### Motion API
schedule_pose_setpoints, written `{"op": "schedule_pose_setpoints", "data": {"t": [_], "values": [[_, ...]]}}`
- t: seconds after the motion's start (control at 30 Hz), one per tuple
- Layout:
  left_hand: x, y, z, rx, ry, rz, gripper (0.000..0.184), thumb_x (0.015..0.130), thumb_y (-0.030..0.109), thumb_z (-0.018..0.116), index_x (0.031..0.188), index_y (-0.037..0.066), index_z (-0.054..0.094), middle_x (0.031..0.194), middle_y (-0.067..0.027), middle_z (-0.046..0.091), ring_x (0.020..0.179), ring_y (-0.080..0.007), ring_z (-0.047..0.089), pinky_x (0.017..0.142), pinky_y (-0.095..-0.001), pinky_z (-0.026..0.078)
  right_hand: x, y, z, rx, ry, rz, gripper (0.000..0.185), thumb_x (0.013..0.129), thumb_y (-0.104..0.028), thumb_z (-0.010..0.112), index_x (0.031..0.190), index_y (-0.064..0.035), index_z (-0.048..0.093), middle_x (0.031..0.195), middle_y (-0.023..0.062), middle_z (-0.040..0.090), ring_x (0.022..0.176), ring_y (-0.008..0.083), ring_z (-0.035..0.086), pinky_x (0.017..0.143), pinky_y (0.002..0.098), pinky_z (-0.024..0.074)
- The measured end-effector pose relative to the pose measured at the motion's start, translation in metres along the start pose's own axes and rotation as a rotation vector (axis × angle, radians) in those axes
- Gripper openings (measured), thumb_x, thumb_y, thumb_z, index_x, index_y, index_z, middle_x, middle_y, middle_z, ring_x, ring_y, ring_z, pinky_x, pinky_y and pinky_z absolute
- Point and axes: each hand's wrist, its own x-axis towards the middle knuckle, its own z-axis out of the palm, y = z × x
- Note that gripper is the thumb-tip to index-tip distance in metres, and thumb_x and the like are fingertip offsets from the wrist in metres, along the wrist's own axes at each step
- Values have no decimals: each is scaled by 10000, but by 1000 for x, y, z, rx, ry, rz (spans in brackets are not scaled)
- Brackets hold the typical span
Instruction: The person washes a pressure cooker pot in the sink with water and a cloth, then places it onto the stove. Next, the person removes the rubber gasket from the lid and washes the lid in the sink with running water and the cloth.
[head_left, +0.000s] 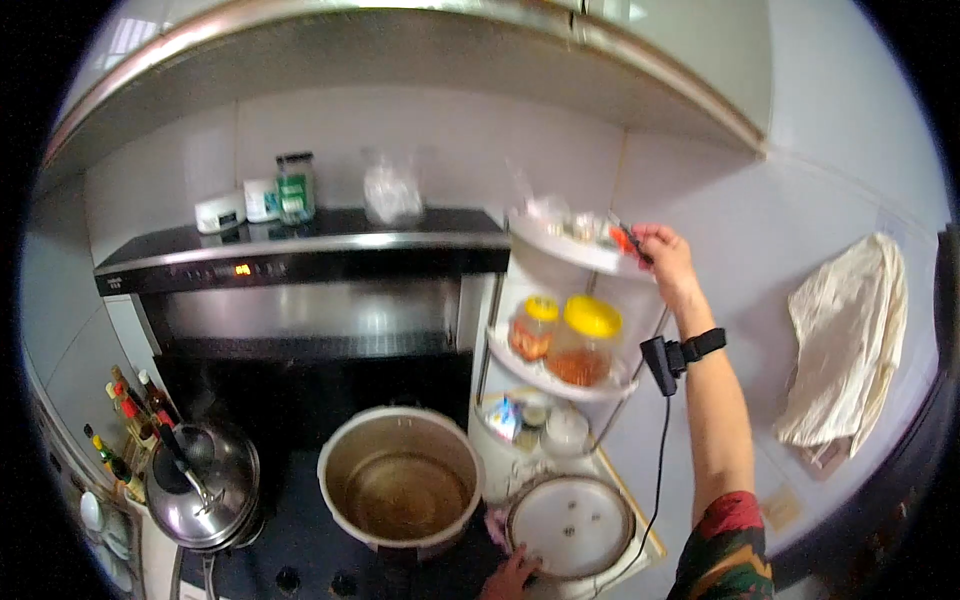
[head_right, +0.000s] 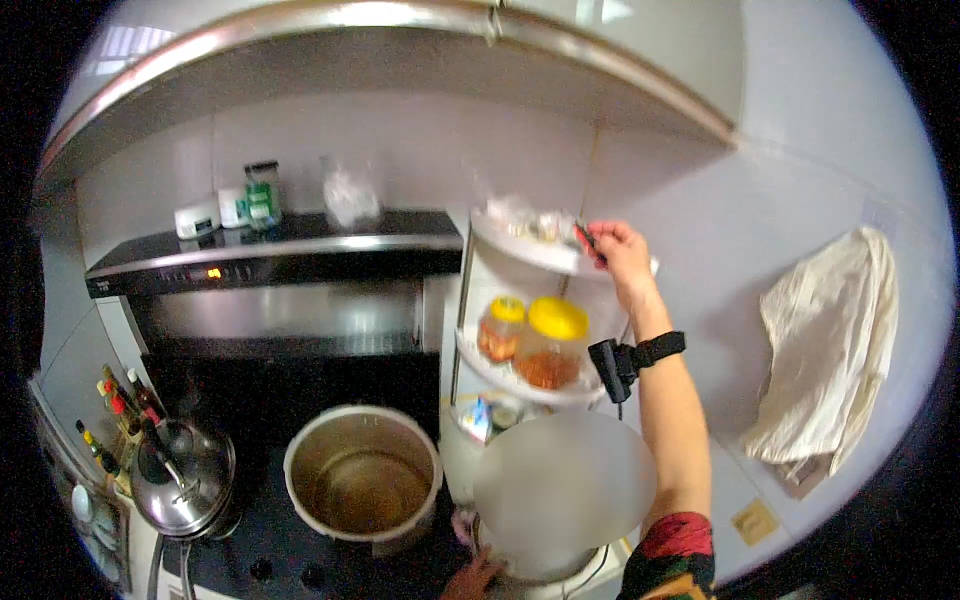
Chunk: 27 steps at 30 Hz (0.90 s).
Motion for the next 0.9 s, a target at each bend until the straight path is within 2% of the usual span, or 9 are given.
{"op": "schedule_pose_setpoints", "data": {"t": [0.07,0.1,0.27,0.33,0.47,0.57,0.63,0.77,0.9], "values": [[15,-28,23,168,329,220,555,682,130,622,1203,108,433,1313,-169,297,1040,-383,468,855,-412,417,-40,2,-3,-21,-79,2,212,779,-33,443,932,-52,588,776,-2,571,635,60,493,549,193,405],[15,-39,25,132,223,183,564,734,198,577,1257,114,383,1386,-170,144,1055,-418,446,860,-426,416,-65,8,-6,-21,-136,15,221,780,-28,436,934,-52,592,792,-4,572,636,51,484,551,186,399],[5,10,11,158,326,28,678,630,-7,621,1245,114,364,1366,-193,122,1070,-414,383,856,-446,409,-228,45,-23,-214,-451,264,203,798,-6,412,922,-2,573,837,22,582,756,121,535,690,243,439],[11,8,20,249,512,-29,766,617,19,650,1284,104,282,1329,-248,168,1069,-409,382,831,-452,412,-292,97,-30,-314,-442,309,190,788,7,432,906,-22,578,863,61,594,807,133,546,730,255,432],[8,11,24,148,485,-198,835,609,61,679,1300,74,209,1196,-276,366,1017,-403,437,794,-445,418,-382,156,-31,-283,-399,520,193,723,42,547,911,-1,567,851,57,559,790,130,538,703,244,439],[11,9,23,174,533,-194,758,613,102,691,1238,36,268,896,-235,565,853,-404,541,756,-433,427,-413,172,-27,-258,-388,549,199,711,43,555,904,-1,569,830,70,563,765,147,550,670,264,444],[14,6,25,164,465,-230,739,614,116,689,1225,35,282,894,-236,572,847,-394,553,740,-428,438,-420,176,-22,-232,-348,512,196,688,18,539,877,-12,580,841,140,572,769,268,576,676,331,456],[12,-4,28,154,379,-288,761,589,182,723,1227,82,319,936,-200,587,854,-357,580,712,-392,477,-422,177,-21,-287,-395,483,142,721,-38,520,855,-17,561,853,162,562,746,333,560,670,386,448],[4,-4,25,214,430,-237,763,586,163,720,1241,103,334,898,-195,603,828,-341,595,694,-372,488,-436,181,-15,-237,-432,500,175,732,-76,548,896,-26,580,808,134,576,721,269,575,637,333,450]]}}
